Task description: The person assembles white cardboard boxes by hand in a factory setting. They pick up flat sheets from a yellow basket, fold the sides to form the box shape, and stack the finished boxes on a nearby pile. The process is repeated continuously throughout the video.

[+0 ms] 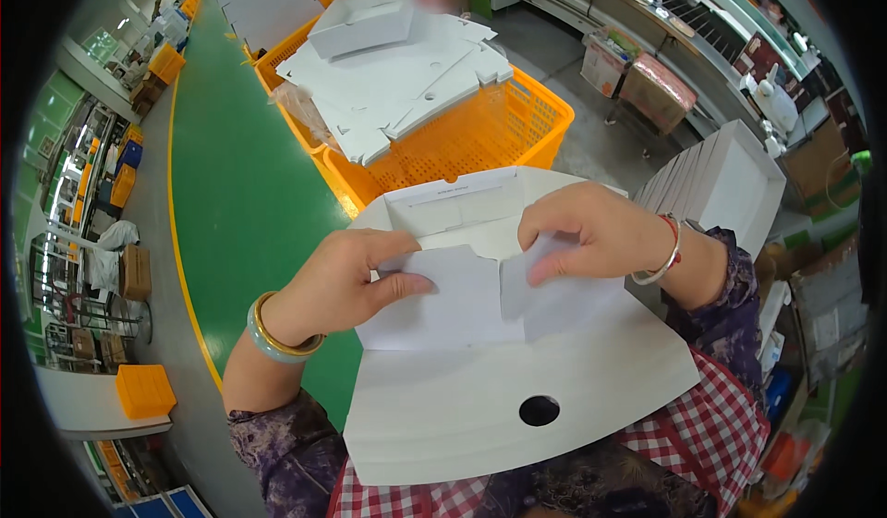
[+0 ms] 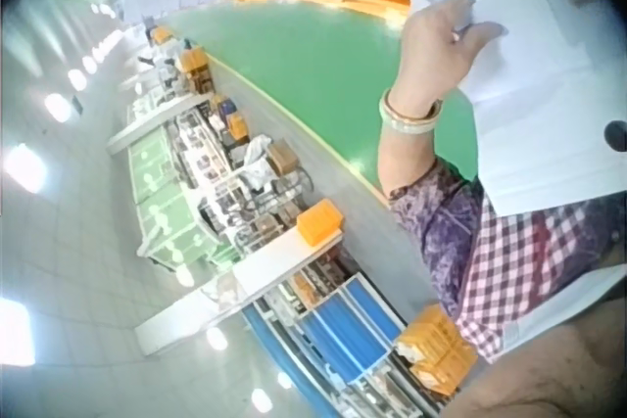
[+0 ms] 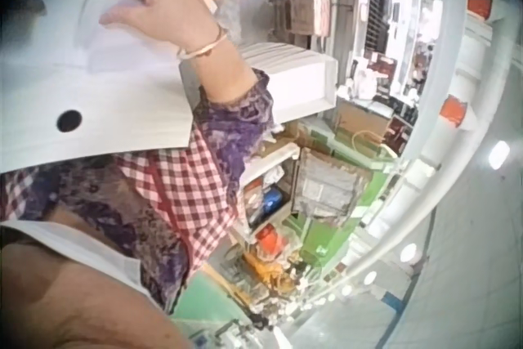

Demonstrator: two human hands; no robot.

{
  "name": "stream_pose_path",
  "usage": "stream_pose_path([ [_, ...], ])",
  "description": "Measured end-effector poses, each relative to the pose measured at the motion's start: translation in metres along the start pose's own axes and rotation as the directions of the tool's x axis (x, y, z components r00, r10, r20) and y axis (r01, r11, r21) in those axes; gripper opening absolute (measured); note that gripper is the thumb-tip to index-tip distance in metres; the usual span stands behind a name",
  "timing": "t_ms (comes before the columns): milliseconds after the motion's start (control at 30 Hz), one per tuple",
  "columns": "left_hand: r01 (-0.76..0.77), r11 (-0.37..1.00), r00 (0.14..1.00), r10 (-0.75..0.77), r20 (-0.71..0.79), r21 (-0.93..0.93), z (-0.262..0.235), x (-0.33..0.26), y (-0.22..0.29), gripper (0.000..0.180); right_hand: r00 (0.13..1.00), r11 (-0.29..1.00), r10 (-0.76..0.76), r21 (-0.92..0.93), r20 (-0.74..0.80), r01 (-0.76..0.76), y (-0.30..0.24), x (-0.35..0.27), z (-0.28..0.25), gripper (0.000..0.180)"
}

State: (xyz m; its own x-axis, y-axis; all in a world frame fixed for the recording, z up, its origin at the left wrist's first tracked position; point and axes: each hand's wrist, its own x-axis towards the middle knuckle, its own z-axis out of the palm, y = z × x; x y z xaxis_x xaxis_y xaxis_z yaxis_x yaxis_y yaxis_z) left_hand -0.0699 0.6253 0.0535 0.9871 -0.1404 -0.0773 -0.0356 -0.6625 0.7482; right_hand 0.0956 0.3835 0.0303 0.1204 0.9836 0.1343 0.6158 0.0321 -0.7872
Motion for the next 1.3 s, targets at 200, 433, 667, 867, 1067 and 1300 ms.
stream_pose_path([
  [200, 0.044, 0.998, 0.988, -0.049, 0.144, 0.040, -0.007, 0.015, 0.007, 0.028, 0.948, 0.974, 0.146, 0.207, -0.285, -0.088, 0.005, 0.003, -0.008, 0.022],
  [433, 0.059, 0.947, 0.986, -0.005, 0.167, -0.316, -0.021, 0.025, -0.004, 0.023, 0.927, 0.984, 0.064, 0.178, -0.369, 0.003, 0.008, 0.010, -0.010, 0.022],
  [667, 0.082, 0.925, 0.979, -0.004, 0.206, -0.372, -0.026, 0.031, -0.002, 0.020, 0.905, 0.976, -0.017, 0.187, -0.426, 0.106, 0.013, 0.012, -0.011, 0.022],
  [867, 0.111, 0.957, 0.964, -0.038, 0.265, -0.268, -0.024, 0.032, 0.004, 0.021, 0.920, 0.978, -0.186, 0.026, -0.346, 0.208, 0.009, 0.012, 0.000, 0.022],
  [1067, 0.182, 0.966, 0.945, -0.121, 0.303, -0.184, -0.013, 0.033, 0.006, 0.021, 0.926, 0.969, -0.211, 0.055, -0.314, 0.240, 0.010, 0.017, 0.002, 0.020],
  [1300, 0.118, 0.974, 0.957, -0.060, 0.284, -0.191, -0.003, 0.033, 0.001, 0.020, 0.943, 0.968, -0.250, -0.031, -0.220, 0.249, 0.006, 0.018, 0.016, 0.018],
])
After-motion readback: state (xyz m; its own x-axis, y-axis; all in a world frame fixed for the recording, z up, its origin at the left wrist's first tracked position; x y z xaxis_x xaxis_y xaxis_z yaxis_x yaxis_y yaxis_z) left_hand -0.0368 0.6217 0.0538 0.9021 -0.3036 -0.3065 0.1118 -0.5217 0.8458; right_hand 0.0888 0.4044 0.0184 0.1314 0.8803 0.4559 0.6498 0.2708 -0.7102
